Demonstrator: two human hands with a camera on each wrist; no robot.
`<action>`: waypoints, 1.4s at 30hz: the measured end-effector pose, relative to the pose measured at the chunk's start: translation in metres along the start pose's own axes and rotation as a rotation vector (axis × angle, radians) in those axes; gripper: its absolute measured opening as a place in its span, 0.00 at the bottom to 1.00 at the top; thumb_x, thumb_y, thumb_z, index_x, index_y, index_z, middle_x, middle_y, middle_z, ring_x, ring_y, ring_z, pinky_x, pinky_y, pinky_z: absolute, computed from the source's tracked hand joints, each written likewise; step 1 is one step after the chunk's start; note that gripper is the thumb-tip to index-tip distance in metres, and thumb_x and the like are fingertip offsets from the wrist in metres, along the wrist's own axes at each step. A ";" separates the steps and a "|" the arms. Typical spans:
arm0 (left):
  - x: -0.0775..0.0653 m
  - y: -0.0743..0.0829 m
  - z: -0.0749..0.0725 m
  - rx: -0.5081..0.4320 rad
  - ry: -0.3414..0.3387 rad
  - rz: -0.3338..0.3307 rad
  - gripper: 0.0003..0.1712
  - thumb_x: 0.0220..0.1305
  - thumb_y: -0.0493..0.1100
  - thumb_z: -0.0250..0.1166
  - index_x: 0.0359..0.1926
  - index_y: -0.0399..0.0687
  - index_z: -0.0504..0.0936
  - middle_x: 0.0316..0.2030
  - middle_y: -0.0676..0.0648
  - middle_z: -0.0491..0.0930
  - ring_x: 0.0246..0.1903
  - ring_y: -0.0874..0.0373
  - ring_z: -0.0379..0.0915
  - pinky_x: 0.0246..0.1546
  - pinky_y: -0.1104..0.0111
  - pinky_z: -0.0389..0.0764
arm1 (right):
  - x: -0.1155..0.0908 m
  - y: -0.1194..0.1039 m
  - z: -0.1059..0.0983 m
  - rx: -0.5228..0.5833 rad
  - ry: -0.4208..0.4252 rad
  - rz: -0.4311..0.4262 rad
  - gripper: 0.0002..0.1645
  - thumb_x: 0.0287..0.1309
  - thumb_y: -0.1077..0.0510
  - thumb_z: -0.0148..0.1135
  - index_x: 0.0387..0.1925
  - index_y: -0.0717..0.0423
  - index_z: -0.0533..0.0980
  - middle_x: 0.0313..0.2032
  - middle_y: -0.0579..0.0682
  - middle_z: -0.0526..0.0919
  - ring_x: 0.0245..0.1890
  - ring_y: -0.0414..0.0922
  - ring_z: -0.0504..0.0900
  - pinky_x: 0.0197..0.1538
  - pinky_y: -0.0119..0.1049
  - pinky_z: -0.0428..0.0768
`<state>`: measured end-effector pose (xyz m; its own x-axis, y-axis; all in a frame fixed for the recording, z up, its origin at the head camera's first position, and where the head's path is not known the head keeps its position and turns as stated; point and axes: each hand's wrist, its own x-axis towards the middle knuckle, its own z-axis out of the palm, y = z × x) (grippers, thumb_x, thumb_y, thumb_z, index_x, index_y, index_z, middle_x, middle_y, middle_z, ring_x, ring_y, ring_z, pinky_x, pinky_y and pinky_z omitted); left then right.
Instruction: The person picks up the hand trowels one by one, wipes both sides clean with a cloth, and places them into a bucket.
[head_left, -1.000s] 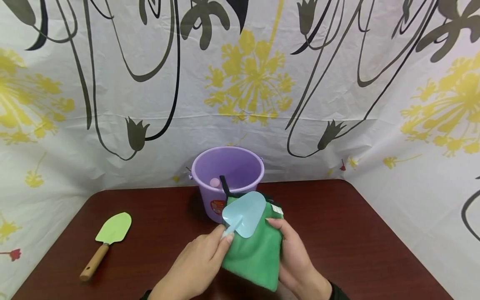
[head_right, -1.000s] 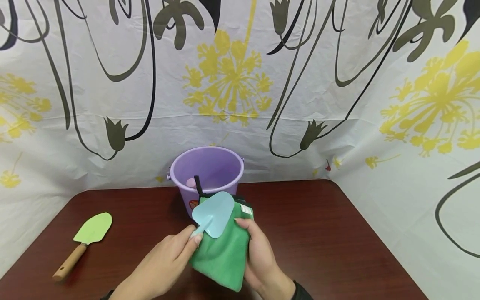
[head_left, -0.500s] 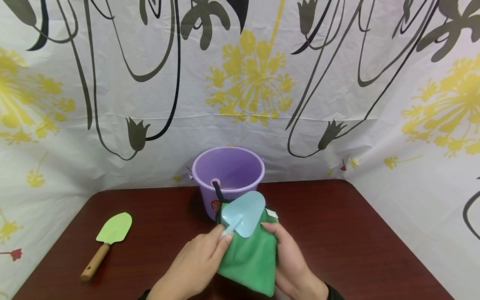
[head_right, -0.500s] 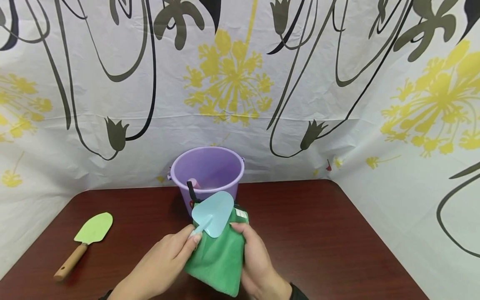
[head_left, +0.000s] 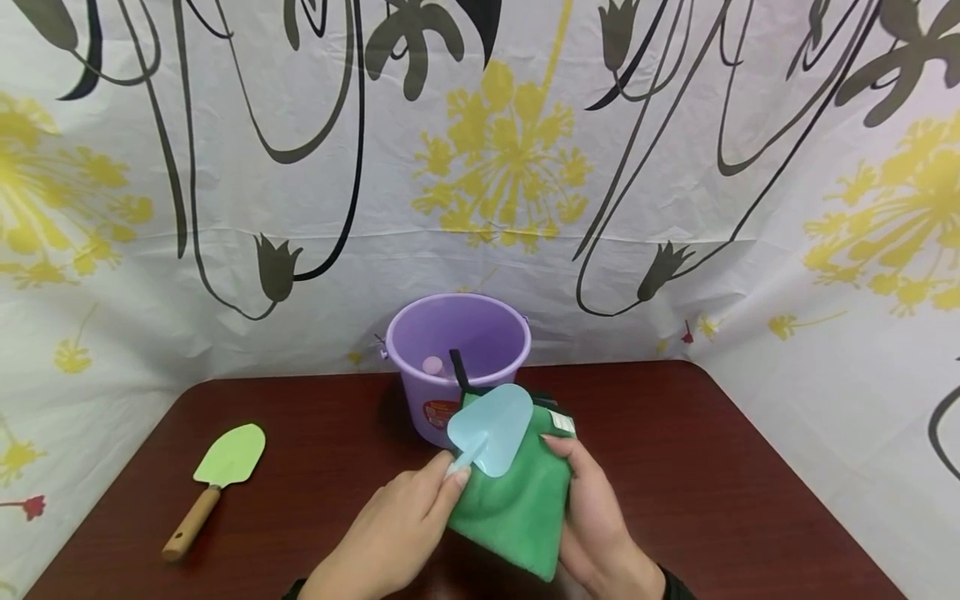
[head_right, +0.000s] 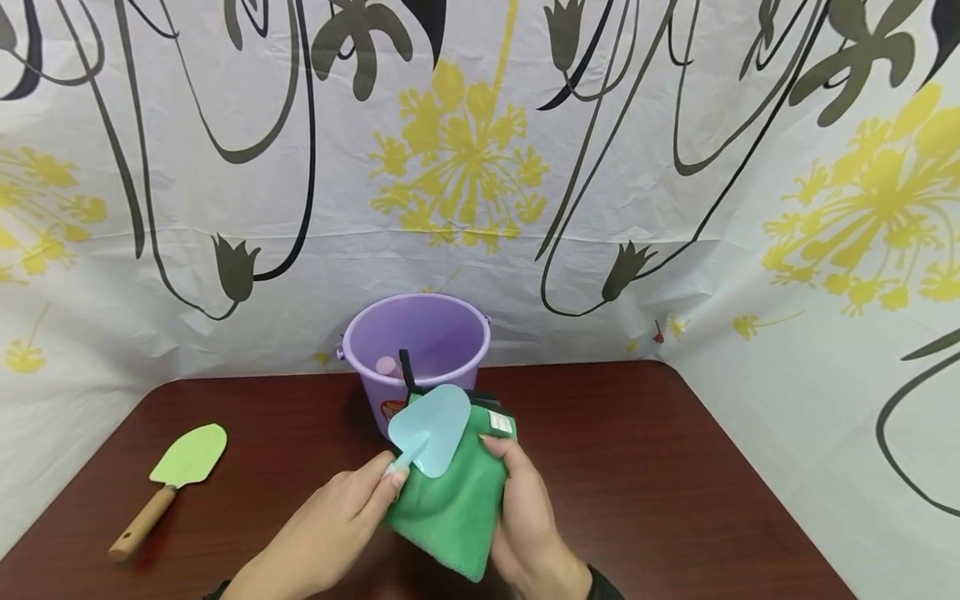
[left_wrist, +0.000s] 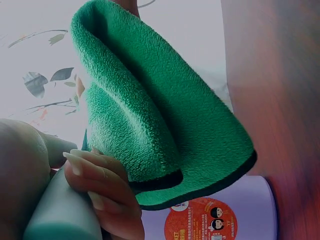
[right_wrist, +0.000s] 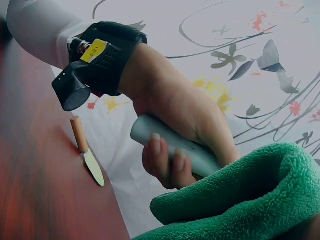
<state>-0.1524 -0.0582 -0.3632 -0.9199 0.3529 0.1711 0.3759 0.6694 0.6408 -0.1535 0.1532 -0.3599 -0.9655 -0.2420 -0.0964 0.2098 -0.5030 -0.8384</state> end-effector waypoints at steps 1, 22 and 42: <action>0.000 0.000 0.000 -0.001 -0.003 -0.002 0.20 0.78 0.63 0.45 0.31 0.60 0.65 0.18 0.60 0.56 0.17 0.69 0.54 0.20 0.73 0.63 | 0.000 -0.001 -0.001 0.005 -0.006 -0.013 0.15 0.77 0.49 0.37 0.58 0.48 0.64 0.48 0.39 0.78 0.49 0.35 0.79 0.58 0.32 0.79; 0.000 -0.001 0.005 -0.012 -0.022 -0.018 0.20 0.78 0.63 0.45 0.31 0.60 0.66 0.18 0.59 0.57 0.17 0.69 0.51 0.19 0.73 0.60 | -0.004 -0.029 -0.014 0.071 -0.105 -0.210 0.14 0.81 0.50 0.34 0.56 0.45 0.66 0.49 0.37 0.76 0.50 0.35 0.79 0.60 0.30 0.78; 0.001 -0.002 0.010 0.007 -0.018 0.006 0.21 0.78 0.63 0.44 0.30 0.59 0.65 0.17 0.60 0.56 0.17 0.69 0.51 0.17 0.74 0.58 | -0.007 -0.035 -0.020 0.052 -0.158 -0.367 0.17 0.82 0.52 0.31 0.61 0.49 0.62 0.54 0.40 0.74 0.54 0.36 0.78 0.60 0.31 0.78</action>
<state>-0.1530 -0.0522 -0.3720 -0.9156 0.3682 0.1613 0.3820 0.6718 0.6346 -0.1571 0.1889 -0.3401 -0.9430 -0.1605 0.2916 -0.1335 -0.6200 -0.7731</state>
